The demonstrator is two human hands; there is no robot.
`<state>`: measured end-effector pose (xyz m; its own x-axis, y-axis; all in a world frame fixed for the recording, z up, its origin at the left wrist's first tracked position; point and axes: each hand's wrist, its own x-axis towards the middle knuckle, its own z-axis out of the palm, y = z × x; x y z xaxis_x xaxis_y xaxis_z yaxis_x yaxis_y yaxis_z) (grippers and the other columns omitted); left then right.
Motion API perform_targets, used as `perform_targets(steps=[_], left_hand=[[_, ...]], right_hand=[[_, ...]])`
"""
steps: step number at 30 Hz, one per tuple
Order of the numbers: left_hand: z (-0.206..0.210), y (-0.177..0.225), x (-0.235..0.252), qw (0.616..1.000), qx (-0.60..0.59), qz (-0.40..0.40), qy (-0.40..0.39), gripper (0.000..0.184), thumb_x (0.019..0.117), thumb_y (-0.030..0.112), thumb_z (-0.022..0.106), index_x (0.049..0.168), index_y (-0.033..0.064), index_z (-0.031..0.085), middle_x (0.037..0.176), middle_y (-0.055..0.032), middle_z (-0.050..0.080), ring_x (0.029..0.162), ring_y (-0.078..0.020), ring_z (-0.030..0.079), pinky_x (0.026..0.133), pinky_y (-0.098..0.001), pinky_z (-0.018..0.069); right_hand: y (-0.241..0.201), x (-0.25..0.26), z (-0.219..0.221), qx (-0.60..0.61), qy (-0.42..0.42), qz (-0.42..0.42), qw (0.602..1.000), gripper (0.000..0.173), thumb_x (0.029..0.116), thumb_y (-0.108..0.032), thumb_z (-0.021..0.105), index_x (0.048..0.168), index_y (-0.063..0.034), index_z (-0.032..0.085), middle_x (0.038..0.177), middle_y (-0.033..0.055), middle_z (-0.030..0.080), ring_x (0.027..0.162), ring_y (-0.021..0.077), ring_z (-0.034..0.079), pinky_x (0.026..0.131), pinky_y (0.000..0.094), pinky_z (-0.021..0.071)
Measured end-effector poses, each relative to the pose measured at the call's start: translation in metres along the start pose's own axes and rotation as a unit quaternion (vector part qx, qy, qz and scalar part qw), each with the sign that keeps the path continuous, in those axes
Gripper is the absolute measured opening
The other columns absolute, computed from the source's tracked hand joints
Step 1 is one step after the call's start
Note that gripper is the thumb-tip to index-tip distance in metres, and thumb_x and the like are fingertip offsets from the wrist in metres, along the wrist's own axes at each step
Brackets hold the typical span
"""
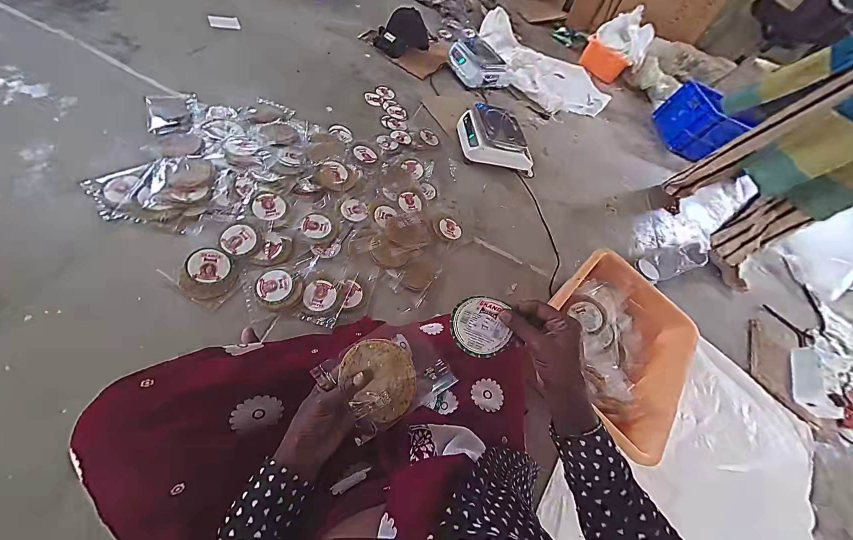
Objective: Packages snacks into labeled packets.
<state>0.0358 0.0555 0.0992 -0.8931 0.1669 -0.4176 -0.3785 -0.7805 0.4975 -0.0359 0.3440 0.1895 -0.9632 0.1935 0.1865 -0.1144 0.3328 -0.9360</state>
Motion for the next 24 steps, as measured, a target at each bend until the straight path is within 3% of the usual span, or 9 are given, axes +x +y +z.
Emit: perform_targets(steps=[11,14,20,22,24], left_hand=[[-0.006,-0.002,0.003,0.999,0.010,-0.010,-0.036,0.030,0.0942,0.003,0.063,0.124,0.0004,0.061,0.109,-0.0138,0.073,0.099,-0.0229,0.072,0.090,-0.0412,0.0606],[-0.004,0.000,0.000,0.999,0.028,-0.011,-0.039,0.026,0.0968,0.002,0.057,0.123,0.0022,0.062,0.106,-0.0101,0.074,0.096,-0.0196,0.073,0.088,-0.0379,0.0614],[-0.008,-0.002,0.003,0.998,0.018,-0.017,-0.059,0.027,0.0973,0.002,0.058,0.123,0.0009,0.063,0.107,-0.0108,0.074,0.097,-0.0197,0.073,0.089,-0.0378,0.0610],[-0.009,-0.002,0.003,0.998,0.013,-0.017,-0.057,0.025,0.0978,0.002,0.057,0.122,0.0005,0.063,0.106,-0.0103,0.074,0.096,-0.0192,0.073,0.089,-0.0375,0.0609],[-0.010,-0.002,0.002,0.998,0.012,-0.016,-0.061,0.026,0.0981,0.003,0.057,0.124,0.0005,0.063,0.108,-0.0108,0.074,0.098,-0.0199,0.073,0.090,-0.0384,0.0606]], right_hand=[[-0.001,-0.003,0.021,-0.044,-0.131,0.021,0.990,0.011,0.0865,-0.003,0.077,0.097,-0.0046,0.076,0.085,-0.0011,0.075,0.068,0.0007,0.065,0.061,0.0169,0.0534],[-0.006,-0.004,0.029,-0.023,-0.174,0.039,0.984,0.015,0.0849,-0.001,0.077,0.100,-0.0032,0.075,0.087,0.0017,0.075,0.073,0.0047,0.068,0.066,0.0203,0.0569],[-0.012,-0.007,0.049,0.035,-0.255,0.071,0.964,0.021,0.0830,0.003,0.078,0.102,-0.0013,0.071,0.085,0.0040,0.075,0.075,0.0089,0.071,0.072,0.0252,0.0615],[-0.014,-0.008,0.054,0.023,-0.263,0.071,0.962,0.019,0.0845,0.002,0.078,0.101,-0.0021,0.071,0.084,0.0029,0.075,0.074,0.0071,0.071,0.070,0.0233,0.0606],[-0.016,-0.008,0.058,-0.001,-0.264,0.066,0.962,0.012,0.0913,-0.005,0.074,0.103,-0.0045,0.071,0.085,0.0007,0.074,0.068,0.0032,0.065,0.061,0.0181,0.0532]])
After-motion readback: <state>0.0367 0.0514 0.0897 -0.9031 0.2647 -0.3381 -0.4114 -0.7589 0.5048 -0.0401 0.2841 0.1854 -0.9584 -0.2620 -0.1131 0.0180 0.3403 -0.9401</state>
